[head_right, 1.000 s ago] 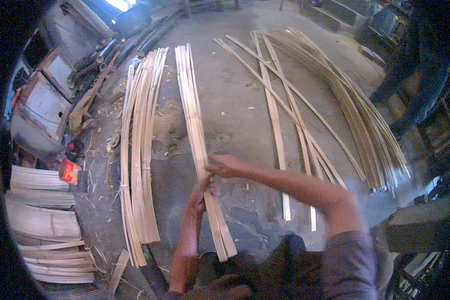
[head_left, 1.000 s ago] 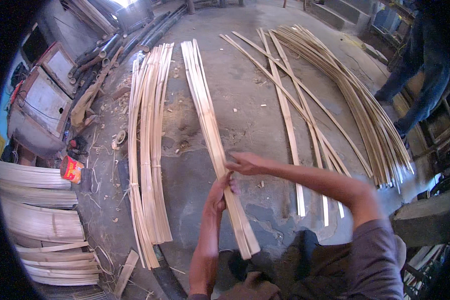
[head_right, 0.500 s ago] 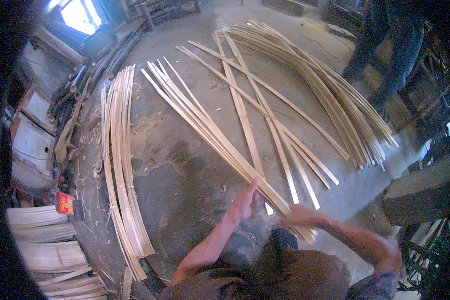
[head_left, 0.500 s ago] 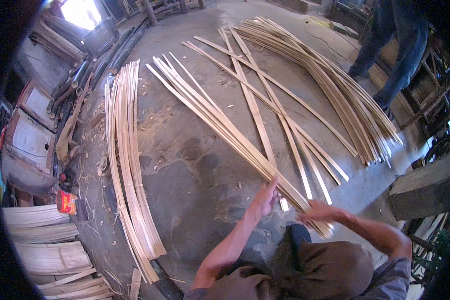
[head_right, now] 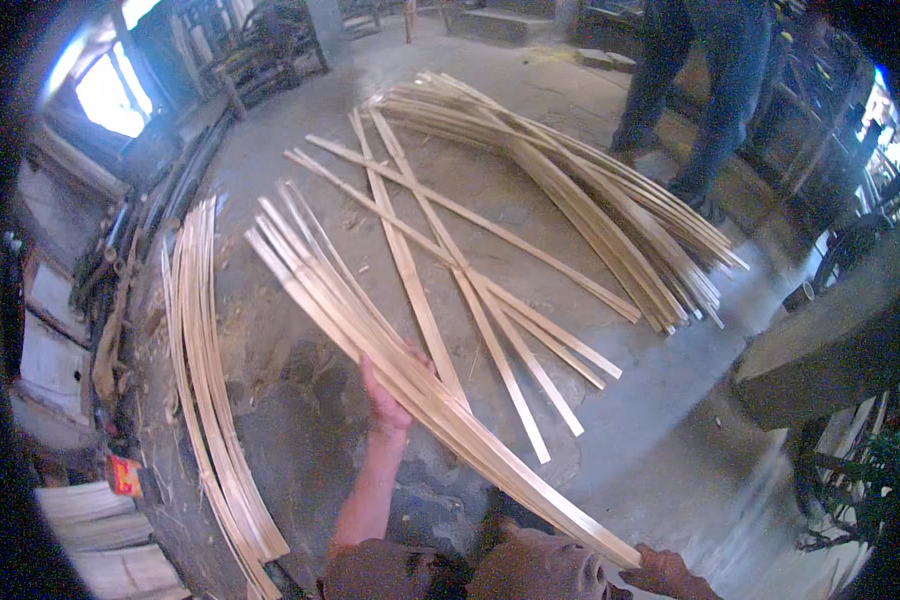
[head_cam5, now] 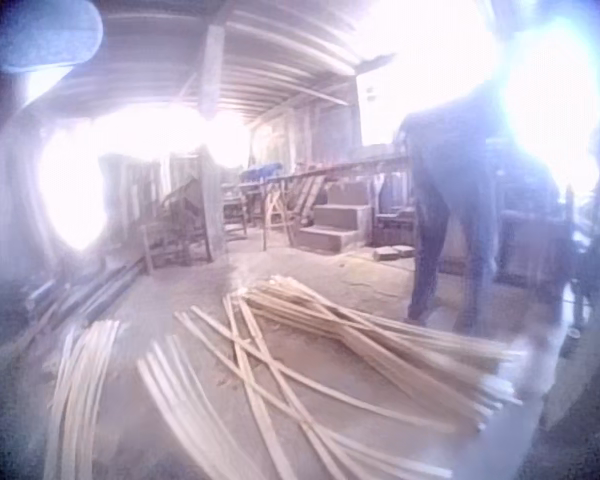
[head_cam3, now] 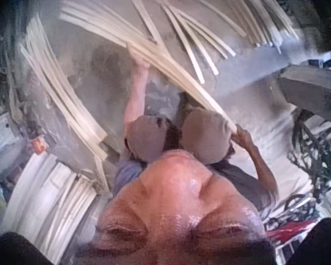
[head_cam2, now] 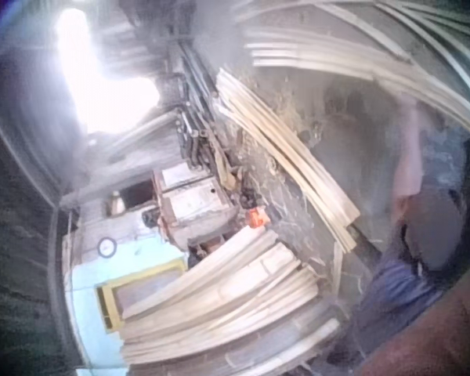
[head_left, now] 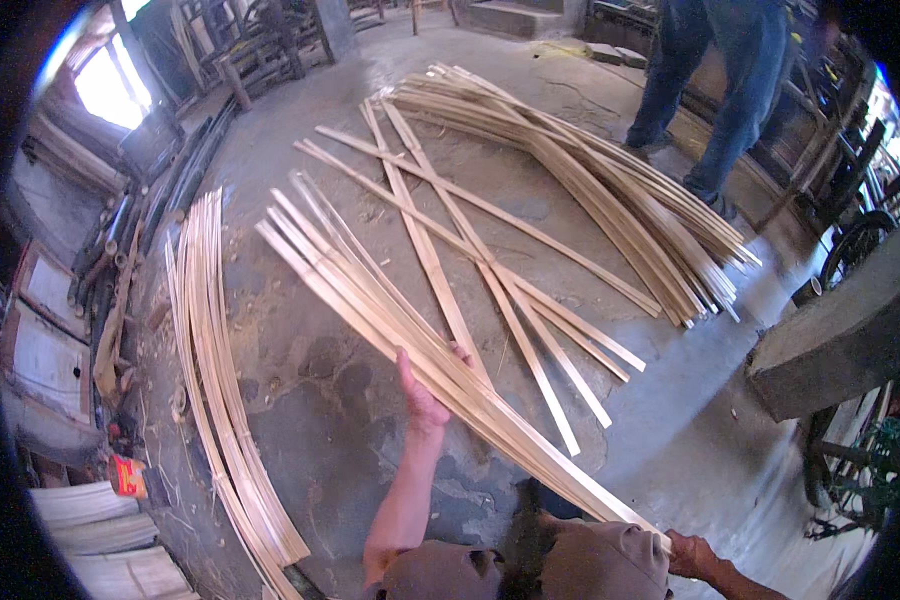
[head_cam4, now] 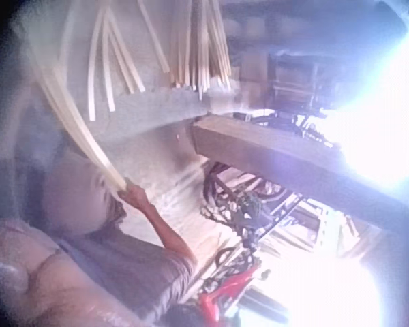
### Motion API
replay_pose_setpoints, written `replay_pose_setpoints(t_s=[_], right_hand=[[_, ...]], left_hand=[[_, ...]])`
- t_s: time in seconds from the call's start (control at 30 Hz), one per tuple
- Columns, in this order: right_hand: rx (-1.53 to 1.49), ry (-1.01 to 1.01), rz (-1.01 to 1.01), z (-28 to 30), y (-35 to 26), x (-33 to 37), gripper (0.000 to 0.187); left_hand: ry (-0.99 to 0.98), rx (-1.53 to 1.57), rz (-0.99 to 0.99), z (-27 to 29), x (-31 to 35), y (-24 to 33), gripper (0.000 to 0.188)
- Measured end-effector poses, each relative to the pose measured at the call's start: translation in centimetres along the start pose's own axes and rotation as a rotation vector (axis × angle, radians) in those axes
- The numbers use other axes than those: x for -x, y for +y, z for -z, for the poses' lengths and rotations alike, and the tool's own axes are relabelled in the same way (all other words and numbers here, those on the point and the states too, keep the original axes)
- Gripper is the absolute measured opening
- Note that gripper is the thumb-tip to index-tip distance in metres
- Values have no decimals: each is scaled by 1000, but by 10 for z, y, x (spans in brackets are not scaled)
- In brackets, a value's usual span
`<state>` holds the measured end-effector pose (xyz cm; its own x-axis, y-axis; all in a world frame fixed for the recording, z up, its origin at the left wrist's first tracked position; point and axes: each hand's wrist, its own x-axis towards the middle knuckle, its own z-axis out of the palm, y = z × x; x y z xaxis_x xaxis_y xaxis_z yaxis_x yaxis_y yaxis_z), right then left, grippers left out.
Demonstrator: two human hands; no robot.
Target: The person sits on the floor and sorts long, thin wooden strips by hand. They pick up individual strips, align them, and arrange them into neat parallel rows on the concrete floor.
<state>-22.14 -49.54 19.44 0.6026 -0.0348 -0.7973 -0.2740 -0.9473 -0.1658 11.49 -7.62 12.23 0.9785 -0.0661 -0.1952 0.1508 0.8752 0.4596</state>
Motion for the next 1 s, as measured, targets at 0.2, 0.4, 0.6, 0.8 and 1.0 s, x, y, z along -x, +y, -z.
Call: replay_pose_setpoints(t_s=[0.2,0.4,0.6,0.8,1.0], right_hand=[[-250,242,495,2,-24,-92,59],[-536,-82,940,60,-185,-137,57],[-346,-149,1170,80,-310,-151,70],[28,289,1416,189,-377,-129,109],[-601,840,1888,393,-361,20,71]], left_hand=[[-402,-150,-172,-142,-13,116,51],[-377,-466,-452,-276,44,240,59],[-489,-901,-534,-372,85,307,53],[-93,-1177,-906,-409,146,287,32],[-184,-1701,-1558,-326,77,292,37]])
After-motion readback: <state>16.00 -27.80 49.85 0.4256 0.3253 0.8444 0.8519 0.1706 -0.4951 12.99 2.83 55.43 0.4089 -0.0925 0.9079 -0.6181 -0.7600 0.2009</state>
